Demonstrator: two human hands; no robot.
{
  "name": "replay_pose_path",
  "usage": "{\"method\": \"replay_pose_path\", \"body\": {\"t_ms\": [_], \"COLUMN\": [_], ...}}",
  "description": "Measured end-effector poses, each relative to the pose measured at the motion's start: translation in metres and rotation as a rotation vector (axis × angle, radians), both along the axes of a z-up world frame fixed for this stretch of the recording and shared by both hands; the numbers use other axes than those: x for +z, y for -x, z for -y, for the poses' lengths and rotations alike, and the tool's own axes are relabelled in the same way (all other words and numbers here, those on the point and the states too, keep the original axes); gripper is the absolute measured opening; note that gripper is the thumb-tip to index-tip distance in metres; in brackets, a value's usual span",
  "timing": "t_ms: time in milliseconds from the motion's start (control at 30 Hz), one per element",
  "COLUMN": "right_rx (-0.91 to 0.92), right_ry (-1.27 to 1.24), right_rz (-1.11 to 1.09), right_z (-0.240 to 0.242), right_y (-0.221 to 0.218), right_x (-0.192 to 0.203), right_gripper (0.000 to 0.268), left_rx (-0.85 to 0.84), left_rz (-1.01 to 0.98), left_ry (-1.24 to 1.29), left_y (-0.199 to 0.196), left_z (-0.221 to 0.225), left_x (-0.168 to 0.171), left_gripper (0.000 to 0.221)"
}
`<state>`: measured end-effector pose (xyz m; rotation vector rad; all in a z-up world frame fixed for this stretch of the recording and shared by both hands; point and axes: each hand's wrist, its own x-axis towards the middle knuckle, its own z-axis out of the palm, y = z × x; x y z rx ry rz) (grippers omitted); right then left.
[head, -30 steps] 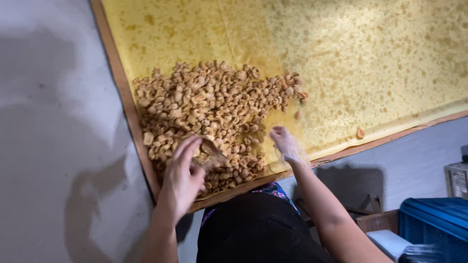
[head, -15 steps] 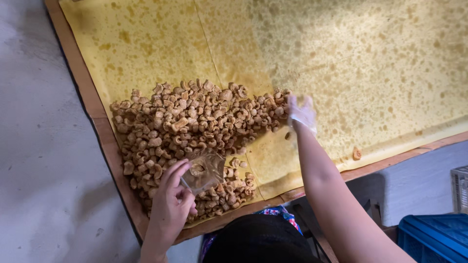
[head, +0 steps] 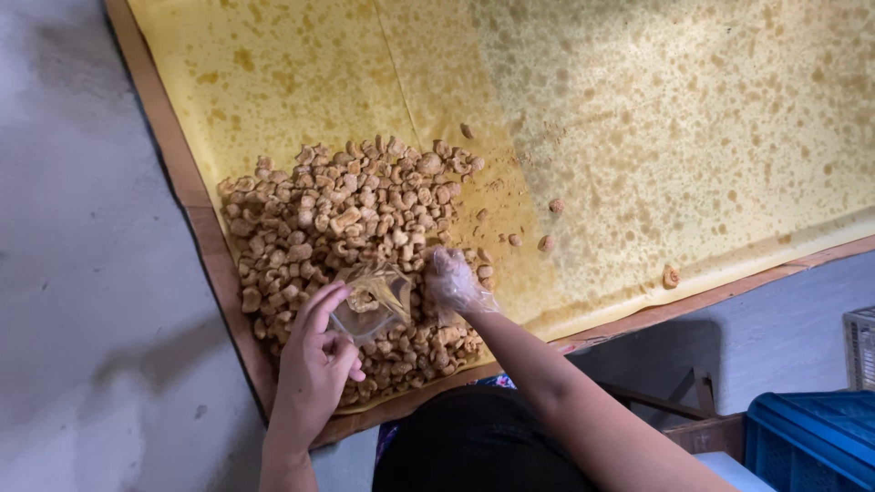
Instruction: The person scoops small fried snacks from a large yellow tray into clear plastic bags, weighs each bag on a digital scale, and places the filled bags into a blue crate. The person also retrieves new empty bags from a stack of cardboard boxes.
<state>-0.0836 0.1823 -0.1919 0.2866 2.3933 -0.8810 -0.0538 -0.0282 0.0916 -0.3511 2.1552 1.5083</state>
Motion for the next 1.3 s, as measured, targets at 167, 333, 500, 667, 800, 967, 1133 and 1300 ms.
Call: {"method": "replay_pose_path", "body": {"t_ms": [167,333,500,667,800,967,1133,1300], "right_rx": [0.024,-0.745,-0.530,-0.454,-0.450,-0.383,-0.209,-0.709], "right_ry": [0.228,1.592,1.820,1.649,1.339,1.109,0.933,1.254], "right_rz": [0.103,0.145,-0.100,-0.357,-0.547,-0.491,-0.562,-0.625], "right_z": [-0.009,-0.008,0.025,0.046,0.054,0.064,0.027,-0.119], "right_y": [-0.024,-0.023,-0.031,-0.042,-0.043,-0.047,-0.023,0.012], "right_x": [0.048,0.147,0.213,0.219,0.223,0.243,0.234,0.176], "right_gripper": [0.025,0.031,0.036,0.027,0.027,0.040,0.063,0.055], "left_rx": [-0.046,-0.080,0.008,0.067,0.134,0.113,0.167,-0.006], "left_rz": [-0.108,-0.215,-0.155,-0.360,-0.300,-0.530,-0.293,-0.360], "left_ry": [-0.079,-0.051,0.038,-0.120,-0.252,-0.178,-0.332,-0.093], "left_y": [-0.025,-0.035,-0.029,-0.036,-0.043,-0.039,-0.032,-0.050], "left_z": [0.026,0.024,-0.010,-0.026,-0.027,-0.026,-0.014,0.013], "left_x": [-0.014,-0.040,-0.063,-0.072,-0.088,-0.114,-0.089,-0.026], "left_gripper": [0.063,0.076,0.084,0.086,0.088,0.060,0.054,0.055]}}
